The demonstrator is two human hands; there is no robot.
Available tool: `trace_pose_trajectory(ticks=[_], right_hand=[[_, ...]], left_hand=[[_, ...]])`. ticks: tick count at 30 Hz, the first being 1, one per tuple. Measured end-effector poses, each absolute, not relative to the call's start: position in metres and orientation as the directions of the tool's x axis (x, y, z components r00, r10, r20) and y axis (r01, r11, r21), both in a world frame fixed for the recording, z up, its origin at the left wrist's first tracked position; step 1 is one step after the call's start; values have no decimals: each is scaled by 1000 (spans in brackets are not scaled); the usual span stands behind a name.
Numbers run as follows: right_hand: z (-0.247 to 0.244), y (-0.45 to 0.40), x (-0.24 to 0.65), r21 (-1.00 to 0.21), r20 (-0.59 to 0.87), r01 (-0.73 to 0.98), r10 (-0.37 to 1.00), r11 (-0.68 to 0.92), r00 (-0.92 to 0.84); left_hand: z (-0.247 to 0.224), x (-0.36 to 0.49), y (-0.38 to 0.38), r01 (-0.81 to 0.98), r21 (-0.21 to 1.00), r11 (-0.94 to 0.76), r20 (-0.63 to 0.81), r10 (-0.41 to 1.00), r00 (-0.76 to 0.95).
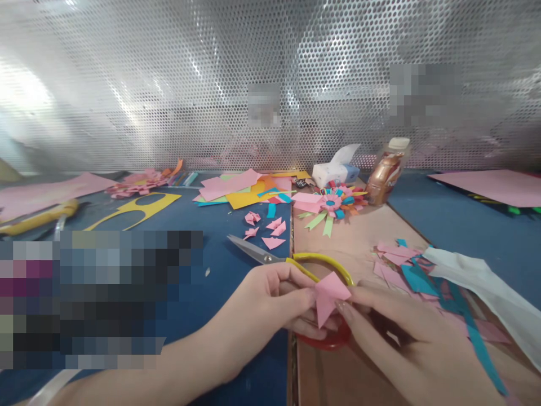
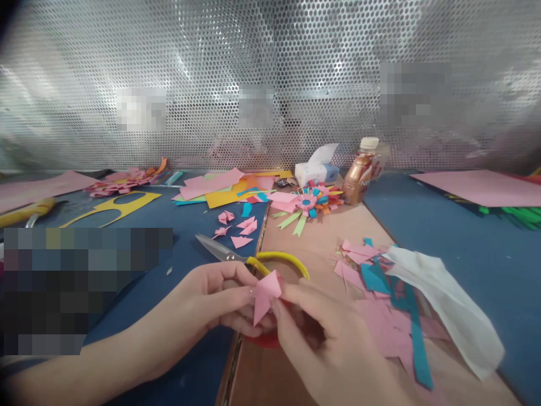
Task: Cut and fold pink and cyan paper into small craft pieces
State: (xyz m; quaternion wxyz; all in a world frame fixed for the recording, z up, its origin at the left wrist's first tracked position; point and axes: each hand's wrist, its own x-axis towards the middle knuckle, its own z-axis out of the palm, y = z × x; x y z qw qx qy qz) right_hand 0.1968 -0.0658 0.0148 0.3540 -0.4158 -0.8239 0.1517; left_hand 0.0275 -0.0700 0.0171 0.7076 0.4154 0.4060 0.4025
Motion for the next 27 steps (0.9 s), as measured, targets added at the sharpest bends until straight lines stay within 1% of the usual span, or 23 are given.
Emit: trace_pose_trajectory(ticks=[5,7,10,15,21,27], right_hand=[[16,-67,198,-541,416,597,805,593,-422],[15,-67,198,-523,434,603,797,602,-420],[12,-68,198,-464,474,624,771,629,-425],[9,-68,199,-382,493,653,742,654,-455],[12,-66,199,-307,463,650,706,695,-536],[17,-67,198,-323,469,607,680,726,-563]], left_hand=[[20,28,-70,-235,910,343,-253,905,341],[20,28,-70,-234,908,347,-260,906,335],[19,28,-70,-233,908,349,-262,905,337],[17,26,-71,-239,908,345,-252,904,346],[18,26,-69,-240,904,353,-262,903,341],[19,26,-69,-256,898,359,-258,899,355]])
